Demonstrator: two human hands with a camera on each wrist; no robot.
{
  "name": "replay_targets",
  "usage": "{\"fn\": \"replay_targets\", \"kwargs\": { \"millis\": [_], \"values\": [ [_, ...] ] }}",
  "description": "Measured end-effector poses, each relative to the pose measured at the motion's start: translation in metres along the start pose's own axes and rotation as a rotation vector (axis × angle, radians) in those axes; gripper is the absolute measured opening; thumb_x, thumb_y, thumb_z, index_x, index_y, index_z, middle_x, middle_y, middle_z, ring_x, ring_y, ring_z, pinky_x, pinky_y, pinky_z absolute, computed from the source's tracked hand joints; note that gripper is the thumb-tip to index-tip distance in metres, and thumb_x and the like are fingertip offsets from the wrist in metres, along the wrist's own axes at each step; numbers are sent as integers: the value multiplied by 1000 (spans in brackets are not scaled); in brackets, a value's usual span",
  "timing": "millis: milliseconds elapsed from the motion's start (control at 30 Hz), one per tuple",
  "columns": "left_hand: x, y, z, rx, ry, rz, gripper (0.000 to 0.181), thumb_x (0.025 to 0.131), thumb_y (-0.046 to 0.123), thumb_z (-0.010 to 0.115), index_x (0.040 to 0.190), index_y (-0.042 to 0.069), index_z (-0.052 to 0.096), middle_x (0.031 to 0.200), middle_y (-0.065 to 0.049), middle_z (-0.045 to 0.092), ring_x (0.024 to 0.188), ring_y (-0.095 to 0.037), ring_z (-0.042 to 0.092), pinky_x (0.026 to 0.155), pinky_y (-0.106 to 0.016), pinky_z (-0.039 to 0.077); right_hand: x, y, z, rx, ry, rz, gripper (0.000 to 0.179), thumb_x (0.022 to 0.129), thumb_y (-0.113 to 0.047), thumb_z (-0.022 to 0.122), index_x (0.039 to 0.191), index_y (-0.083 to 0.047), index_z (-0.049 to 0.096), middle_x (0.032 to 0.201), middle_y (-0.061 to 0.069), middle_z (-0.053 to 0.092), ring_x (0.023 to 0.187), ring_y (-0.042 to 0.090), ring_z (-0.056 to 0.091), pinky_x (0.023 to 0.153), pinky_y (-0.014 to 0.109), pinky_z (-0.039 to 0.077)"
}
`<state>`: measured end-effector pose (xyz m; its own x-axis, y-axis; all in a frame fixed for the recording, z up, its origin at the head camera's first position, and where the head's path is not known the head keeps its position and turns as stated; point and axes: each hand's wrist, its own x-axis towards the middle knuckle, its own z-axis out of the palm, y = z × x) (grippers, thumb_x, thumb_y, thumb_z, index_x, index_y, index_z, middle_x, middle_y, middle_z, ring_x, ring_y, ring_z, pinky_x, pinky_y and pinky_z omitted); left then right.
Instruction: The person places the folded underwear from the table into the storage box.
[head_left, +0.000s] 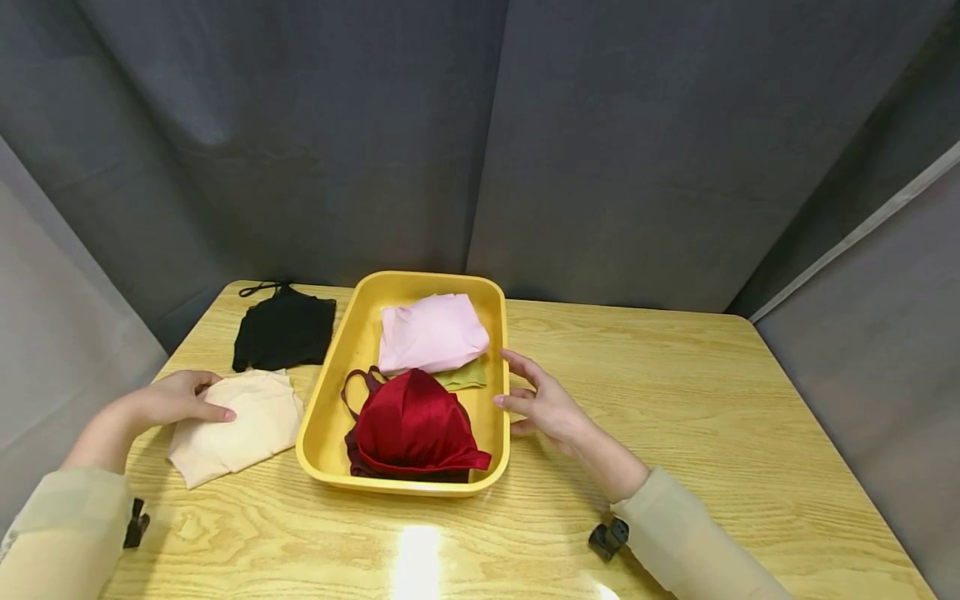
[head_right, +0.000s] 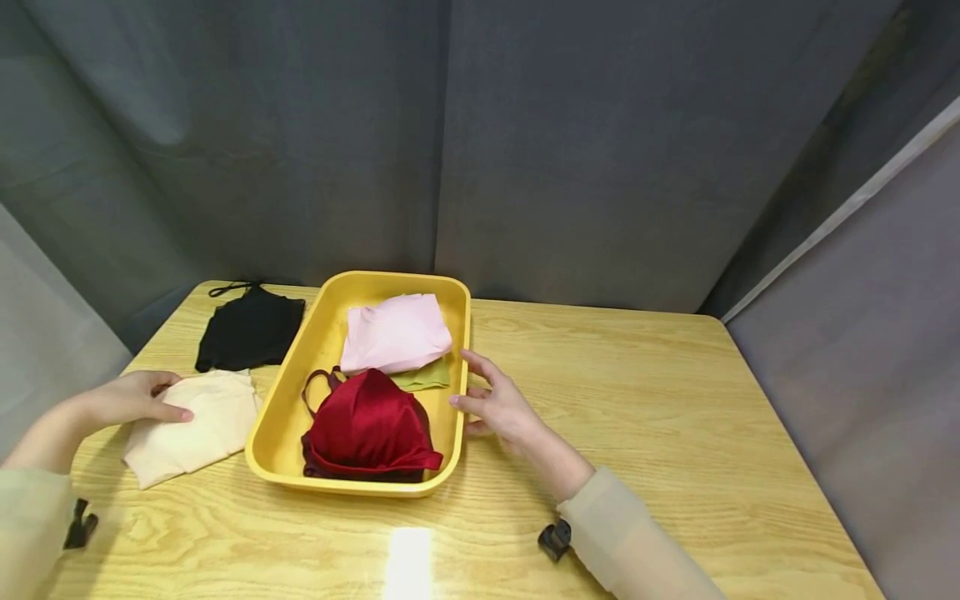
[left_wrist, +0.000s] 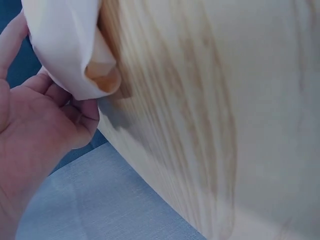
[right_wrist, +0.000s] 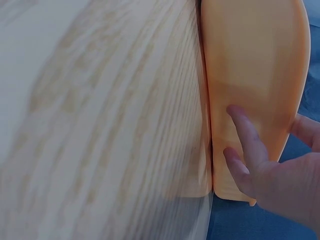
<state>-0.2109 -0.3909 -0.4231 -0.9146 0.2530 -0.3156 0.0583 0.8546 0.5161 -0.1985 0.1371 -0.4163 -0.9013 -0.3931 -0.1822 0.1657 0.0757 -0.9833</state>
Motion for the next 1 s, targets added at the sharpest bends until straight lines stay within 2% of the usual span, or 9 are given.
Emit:
{"fn": "replay_targets", "kwargs": {
  "millis": [133, 200, 400, 600, 700, 833, 1000],
  "values": [
    [-1, 2, 1, -22, 13, 8, 53, 81, 39, 72, 106, -4, 53, 89, -6, 54, 80, -17, 49, 68, -29, 43, 0, 0, 0, -2, 5, 1, 74, 90, -4, 61, 150, -21, 22, 154, 7, 21, 122, 43, 47, 74, 47, 55],
    [0, 3, 1, -32, 22, 13, 53, 80, 38, 73, 105, -3, 51, 86, -7, 51, 78, -18, 48, 65, -29, 41, 0, 0, 0, -4, 9, 3, 74, 90, -4, 61, 150, -21, 22, 154, 7, 20, 122, 42, 47, 74, 47, 55],
    [3, 10, 2, -13, 32, -3, 78, 77, 40, 76, 126, -10, 40, 109, -20, 54, 91, -26, 52, 73, -33, 46, 0, 0, -1, -3, 14, 5, 74, 89, -5, 63, 150, -22, 23, 154, 8, 20, 122, 42, 47, 73, 46, 55],
    [5, 11, 4, -54, 12, -27, 83, 77, 36, 77, 129, -12, 33, 110, -25, 52, 88, -26, 54, 71, -32, 47, 0, 1, -2, -4, 9, 1, 75, 90, -4, 62, 150, -20, 21, 154, 10, 19, 122, 42, 47, 73, 46, 55],
    [6, 11, 5, -63, 32, -4, 84, 77, 34, 77, 131, -11, 30, 113, -26, 52, 90, -26, 54, 73, -31, 46, 0, 1, -2, -3, 12, 2, 74, 89, -4, 62, 150, -20, 22, 154, 10, 20, 122, 42, 47, 73, 46, 55],
    [5, 10, 7, -112, 60, 65, 82, 77, 26, 78, 134, -6, 28, 114, -26, 53, 90, -24, 56, 71, -27, 47, 0, 1, -2, 0, 12, 3, 73, 90, -3, 61, 150, -21, 23, 154, 8, 20, 122, 42, 46, 73, 46, 55],
    [0, 7, 7, -135, 76, 116, 88, 78, 26, 77, 141, 1, 22, 123, -30, 47, 103, -34, 55, 74, -27, 48, 1, 1, 0, 4, -6, -7, 73, 91, -2, 59, 150, -21, 21, 154, 8, 20, 123, 43, 46, 73, 47, 55]
  ]
}}
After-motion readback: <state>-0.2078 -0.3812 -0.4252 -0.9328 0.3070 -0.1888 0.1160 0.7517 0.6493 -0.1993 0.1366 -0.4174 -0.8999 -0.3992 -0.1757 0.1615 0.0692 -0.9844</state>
